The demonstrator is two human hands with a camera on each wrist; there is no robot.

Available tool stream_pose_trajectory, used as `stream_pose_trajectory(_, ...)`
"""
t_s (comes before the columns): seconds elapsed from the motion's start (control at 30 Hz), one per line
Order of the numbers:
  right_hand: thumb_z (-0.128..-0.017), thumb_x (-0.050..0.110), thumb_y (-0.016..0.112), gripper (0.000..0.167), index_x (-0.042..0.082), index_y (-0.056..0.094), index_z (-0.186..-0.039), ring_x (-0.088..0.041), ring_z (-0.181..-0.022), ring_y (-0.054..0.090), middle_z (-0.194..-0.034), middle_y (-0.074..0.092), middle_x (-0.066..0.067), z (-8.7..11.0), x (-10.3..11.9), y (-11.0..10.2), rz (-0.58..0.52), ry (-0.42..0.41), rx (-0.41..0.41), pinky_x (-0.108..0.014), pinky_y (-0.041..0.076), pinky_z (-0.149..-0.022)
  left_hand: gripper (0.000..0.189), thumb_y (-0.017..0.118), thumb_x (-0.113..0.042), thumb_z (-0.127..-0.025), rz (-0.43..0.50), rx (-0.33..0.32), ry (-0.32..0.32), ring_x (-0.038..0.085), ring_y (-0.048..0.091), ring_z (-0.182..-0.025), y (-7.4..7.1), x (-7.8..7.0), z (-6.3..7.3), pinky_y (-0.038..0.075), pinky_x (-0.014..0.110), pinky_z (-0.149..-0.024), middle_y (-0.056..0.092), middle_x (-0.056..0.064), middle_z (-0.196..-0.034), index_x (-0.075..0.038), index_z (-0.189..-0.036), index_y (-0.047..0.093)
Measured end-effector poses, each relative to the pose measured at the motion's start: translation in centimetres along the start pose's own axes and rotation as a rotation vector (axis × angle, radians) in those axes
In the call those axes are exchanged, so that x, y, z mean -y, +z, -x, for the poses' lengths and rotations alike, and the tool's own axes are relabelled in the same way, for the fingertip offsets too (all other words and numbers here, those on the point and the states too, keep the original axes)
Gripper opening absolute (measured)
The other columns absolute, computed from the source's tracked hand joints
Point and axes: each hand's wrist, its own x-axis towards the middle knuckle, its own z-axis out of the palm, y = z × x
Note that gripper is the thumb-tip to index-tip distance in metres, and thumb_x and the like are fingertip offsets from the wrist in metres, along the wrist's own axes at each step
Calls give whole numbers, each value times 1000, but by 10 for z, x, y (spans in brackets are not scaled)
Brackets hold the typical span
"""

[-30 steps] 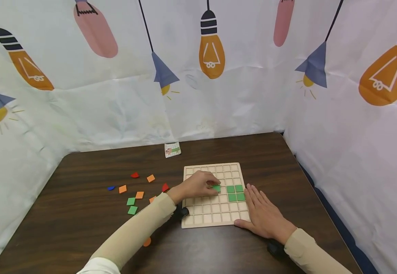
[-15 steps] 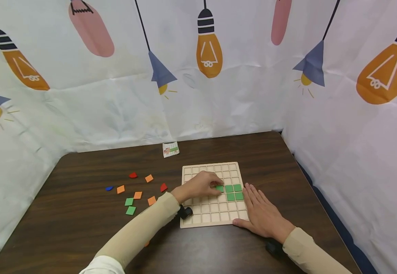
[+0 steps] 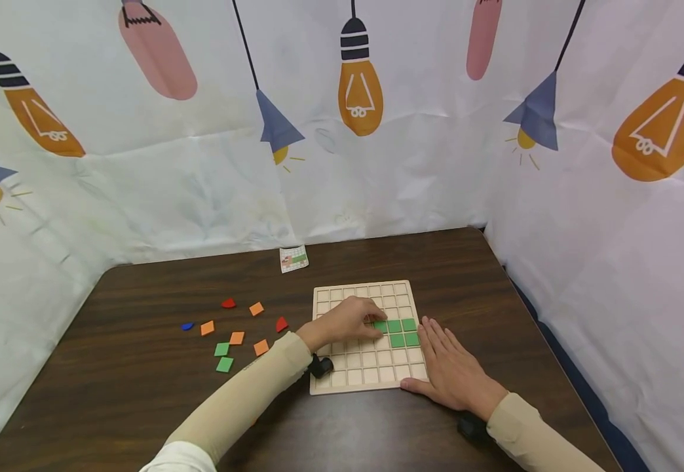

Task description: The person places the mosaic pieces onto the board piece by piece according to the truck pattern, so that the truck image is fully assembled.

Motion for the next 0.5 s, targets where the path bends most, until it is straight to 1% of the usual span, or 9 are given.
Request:
stream_pose_trajectory(0.23, -96, 76, 46, 106, -7, 28, -160, -44, -159, 25, -170, 23, -27, -1, 2, -1, 8, -4, 0, -60, 30, -125, 34, 76, -29, -95, -21, -2, 6, 11, 70, -108, -1, 0, 2, 55, 20, -94, 75, 1, -123, -15, -125, 76)
stream_pose_trajectory(0.5, -96, 76, 46, 106, -6, 27, -161, -44, -159, 23, -170, 22, -27, -1, 2, -2, 1, 6, 11, -60, 29, -126, 35, 76, -26, -95, -8, -24, 34, 13, 71, -106, -5, 5, 9, 56, 20, -91, 76, 3, -122, -12, -127, 75)
